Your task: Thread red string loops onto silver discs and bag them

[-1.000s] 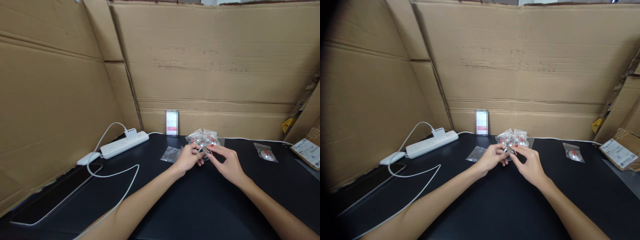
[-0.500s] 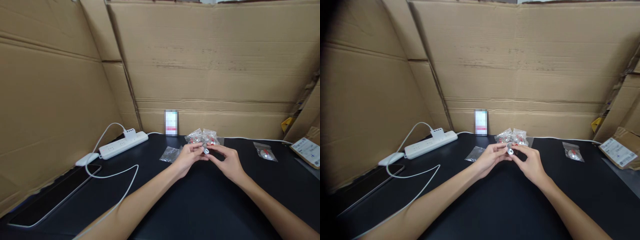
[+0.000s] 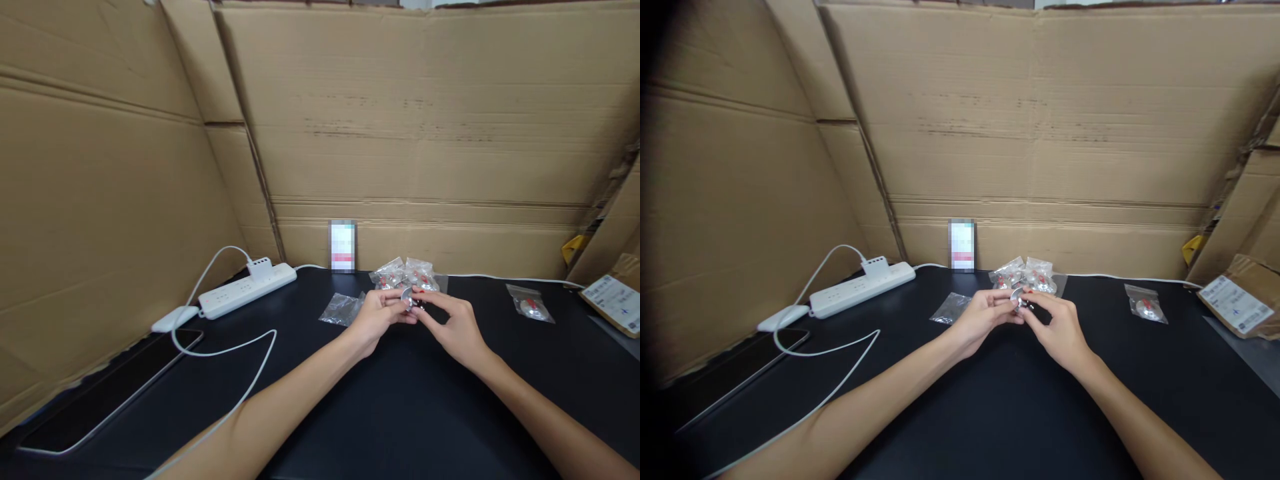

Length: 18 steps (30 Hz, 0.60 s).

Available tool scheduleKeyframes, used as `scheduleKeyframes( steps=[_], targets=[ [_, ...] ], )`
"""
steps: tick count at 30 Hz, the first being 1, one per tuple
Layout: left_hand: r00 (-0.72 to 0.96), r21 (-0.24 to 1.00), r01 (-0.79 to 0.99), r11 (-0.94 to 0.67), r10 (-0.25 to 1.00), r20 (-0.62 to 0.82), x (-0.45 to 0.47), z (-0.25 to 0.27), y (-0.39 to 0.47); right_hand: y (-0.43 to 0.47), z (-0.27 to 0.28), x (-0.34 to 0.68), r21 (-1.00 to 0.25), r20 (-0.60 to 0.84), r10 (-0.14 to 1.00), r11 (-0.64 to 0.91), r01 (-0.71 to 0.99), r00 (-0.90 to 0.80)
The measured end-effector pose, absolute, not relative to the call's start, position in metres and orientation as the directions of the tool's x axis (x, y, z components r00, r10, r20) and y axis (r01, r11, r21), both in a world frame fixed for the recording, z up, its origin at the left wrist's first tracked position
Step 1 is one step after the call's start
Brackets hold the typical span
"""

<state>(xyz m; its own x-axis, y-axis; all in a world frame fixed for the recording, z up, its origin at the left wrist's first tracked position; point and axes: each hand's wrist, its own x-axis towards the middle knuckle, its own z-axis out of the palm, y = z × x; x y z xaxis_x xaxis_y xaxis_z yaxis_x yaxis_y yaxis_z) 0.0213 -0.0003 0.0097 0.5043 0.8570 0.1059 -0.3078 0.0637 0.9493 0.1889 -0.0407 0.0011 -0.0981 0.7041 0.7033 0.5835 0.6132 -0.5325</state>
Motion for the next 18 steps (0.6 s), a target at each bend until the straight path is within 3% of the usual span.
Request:
scheduleKeyframes(
  steps=[6, 18],
  targets=[
    [0.504, 0.957, -0.28, 0.071, 0.859, 0.084, 0.02, 0.0092, 0.0001, -0.0416, 0.0043, 0.1861, -0.544, 0.721, 0.693, 0.571, 0.615, -0.005],
    [0.491, 0.983, -0.172, -0.069, 0.859, 0.146, 0.0256, 0.0019, -0.0005, -0.0428, 0.0045, 0.1823, -0.603, 0.672, 0.741, 0.545, 0.583, 0.002]
  ],
)
